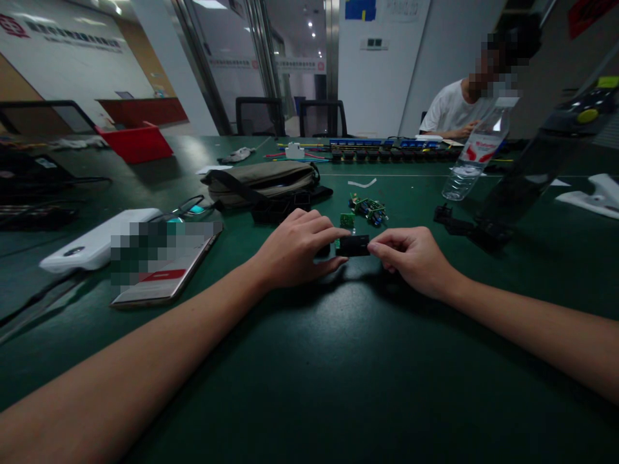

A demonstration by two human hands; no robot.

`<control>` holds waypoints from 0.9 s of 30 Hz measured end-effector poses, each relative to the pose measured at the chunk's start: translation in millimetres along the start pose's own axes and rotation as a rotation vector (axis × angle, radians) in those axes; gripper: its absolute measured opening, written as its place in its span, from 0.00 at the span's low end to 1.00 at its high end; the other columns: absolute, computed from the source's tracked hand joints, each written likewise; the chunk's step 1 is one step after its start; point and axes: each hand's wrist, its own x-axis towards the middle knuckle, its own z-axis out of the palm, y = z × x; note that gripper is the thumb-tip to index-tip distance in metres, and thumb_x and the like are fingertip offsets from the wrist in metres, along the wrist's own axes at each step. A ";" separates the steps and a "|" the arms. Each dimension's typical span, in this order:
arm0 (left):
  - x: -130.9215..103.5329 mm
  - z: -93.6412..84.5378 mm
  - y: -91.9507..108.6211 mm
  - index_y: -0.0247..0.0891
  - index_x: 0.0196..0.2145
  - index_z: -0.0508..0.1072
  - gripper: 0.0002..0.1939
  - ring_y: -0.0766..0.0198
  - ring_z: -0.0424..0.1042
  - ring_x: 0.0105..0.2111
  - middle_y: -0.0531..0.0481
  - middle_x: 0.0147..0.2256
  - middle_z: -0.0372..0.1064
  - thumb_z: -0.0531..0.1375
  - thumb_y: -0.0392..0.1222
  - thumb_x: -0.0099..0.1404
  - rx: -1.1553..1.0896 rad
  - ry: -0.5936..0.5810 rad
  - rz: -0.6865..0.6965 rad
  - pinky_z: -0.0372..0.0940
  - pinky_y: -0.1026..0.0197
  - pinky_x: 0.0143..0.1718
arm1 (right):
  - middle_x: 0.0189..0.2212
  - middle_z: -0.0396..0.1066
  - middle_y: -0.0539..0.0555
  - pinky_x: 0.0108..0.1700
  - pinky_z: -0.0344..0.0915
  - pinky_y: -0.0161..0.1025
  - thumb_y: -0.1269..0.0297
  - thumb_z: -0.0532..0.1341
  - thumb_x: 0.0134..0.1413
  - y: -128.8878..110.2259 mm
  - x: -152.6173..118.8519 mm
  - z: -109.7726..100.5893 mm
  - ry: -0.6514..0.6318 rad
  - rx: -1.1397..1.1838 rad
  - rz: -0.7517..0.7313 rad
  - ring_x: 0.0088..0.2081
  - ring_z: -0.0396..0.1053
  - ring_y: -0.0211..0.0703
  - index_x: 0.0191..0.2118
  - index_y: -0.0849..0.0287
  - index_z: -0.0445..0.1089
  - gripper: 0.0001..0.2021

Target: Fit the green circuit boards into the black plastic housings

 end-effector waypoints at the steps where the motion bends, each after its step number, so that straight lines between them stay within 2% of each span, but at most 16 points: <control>1: -0.1 0.1 -0.2 0.36 0.50 0.74 0.18 0.59 0.69 0.36 0.45 0.38 0.74 0.57 0.48 0.68 0.001 0.003 0.001 0.59 0.57 0.38 | 0.17 0.65 0.46 0.21 0.55 0.31 0.60 0.63 0.55 0.0 0.0 0.0 -0.002 0.002 -0.002 0.19 0.60 0.32 0.30 0.65 0.75 0.11; 27: -0.5 0.2 -0.1 0.37 0.50 0.74 0.18 0.59 0.69 0.37 0.45 0.38 0.74 0.58 0.48 0.67 0.007 -0.007 0.000 0.58 0.57 0.38 | 0.17 0.65 0.47 0.21 0.56 0.32 0.59 0.63 0.55 1.0 0.4 0.7 -0.012 0.012 0.017 0.19 0.61 0.33 0.30 0.64 0.74 0.12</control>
